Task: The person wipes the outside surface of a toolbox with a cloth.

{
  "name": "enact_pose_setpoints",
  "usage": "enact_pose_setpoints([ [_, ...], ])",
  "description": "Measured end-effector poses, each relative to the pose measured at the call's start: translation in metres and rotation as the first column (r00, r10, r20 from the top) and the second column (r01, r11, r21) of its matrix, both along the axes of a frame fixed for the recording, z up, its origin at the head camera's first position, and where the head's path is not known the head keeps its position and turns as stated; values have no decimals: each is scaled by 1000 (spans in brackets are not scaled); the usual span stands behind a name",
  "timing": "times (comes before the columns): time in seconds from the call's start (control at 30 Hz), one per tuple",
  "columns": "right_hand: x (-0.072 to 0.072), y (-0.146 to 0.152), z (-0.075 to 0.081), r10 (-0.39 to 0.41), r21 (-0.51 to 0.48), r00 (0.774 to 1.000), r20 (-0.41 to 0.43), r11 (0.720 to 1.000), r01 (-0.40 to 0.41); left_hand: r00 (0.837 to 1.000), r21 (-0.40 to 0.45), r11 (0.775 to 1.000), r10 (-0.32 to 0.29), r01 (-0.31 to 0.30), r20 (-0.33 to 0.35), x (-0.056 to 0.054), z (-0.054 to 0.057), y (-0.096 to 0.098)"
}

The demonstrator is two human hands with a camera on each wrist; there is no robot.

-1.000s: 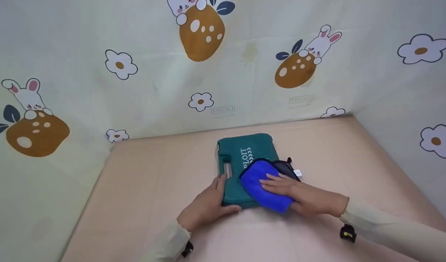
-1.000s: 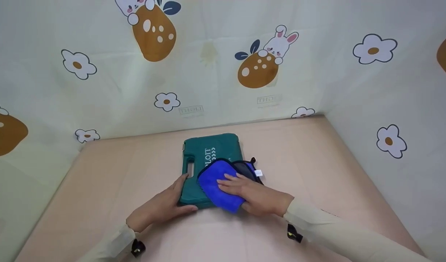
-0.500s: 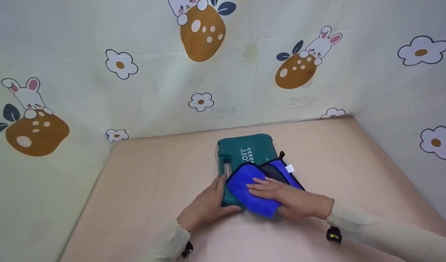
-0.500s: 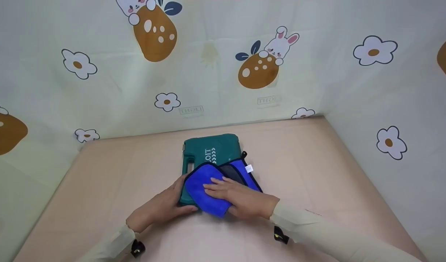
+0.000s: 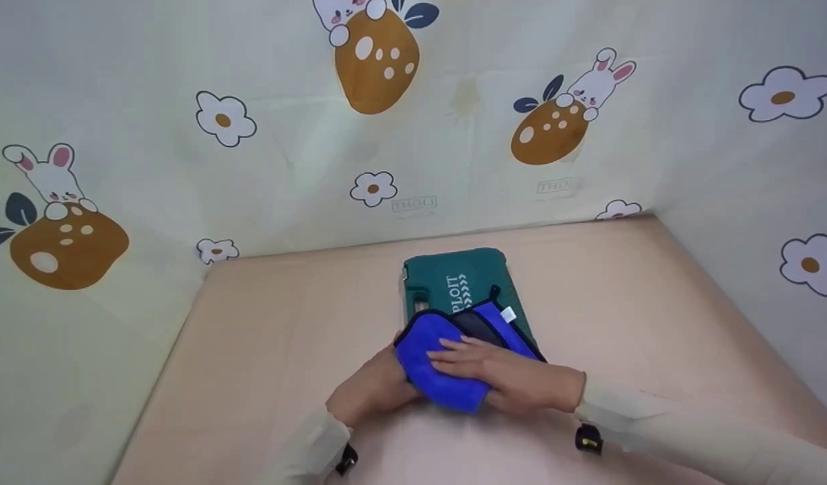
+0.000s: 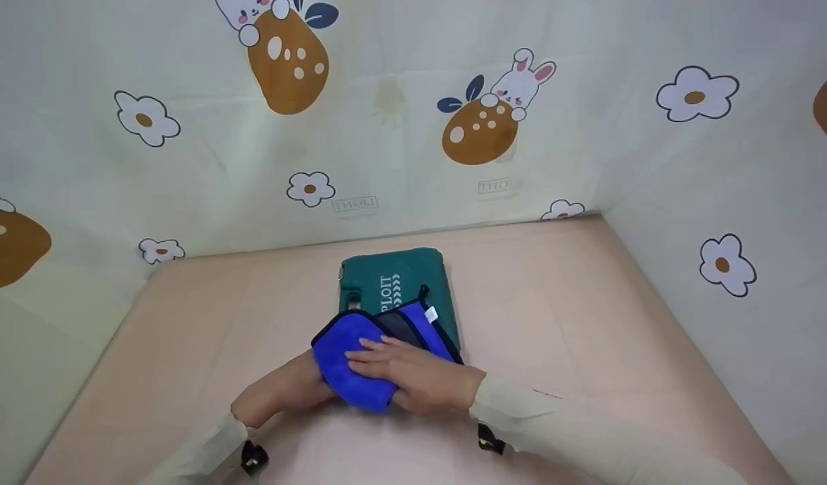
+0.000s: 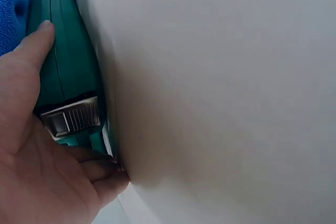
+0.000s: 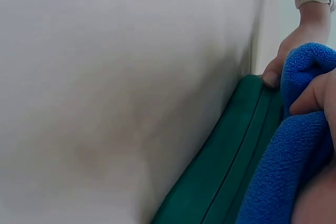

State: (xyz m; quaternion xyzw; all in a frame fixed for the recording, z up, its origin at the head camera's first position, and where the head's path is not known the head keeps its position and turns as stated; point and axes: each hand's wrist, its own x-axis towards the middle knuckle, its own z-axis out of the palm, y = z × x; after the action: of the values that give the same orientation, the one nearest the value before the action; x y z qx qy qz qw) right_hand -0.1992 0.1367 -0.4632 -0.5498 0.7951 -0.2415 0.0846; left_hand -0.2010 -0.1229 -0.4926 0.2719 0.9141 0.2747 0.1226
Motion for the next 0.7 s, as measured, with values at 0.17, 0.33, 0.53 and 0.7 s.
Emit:
enact_pose_setpoints([
  [0.17,0,-15,1,10,6,1000,6,1000,-10,994,2,995,-98,98,52,-4,4,-8],
  [0.33,1,-23,1,11,12,1000,-3,1000,-11,991,-1,994,-109,109,78,-4,6,-14],
  [0.53,0,-24,1,13,9,1000,-20,1000,-13,993,-9,995,-98,99,65,-5,4,-15],
  [0.7,-3,-21,1,17,25,1000,-4,1000,-17,995,-20,997,-69,70,70,-5,5,-14],
])
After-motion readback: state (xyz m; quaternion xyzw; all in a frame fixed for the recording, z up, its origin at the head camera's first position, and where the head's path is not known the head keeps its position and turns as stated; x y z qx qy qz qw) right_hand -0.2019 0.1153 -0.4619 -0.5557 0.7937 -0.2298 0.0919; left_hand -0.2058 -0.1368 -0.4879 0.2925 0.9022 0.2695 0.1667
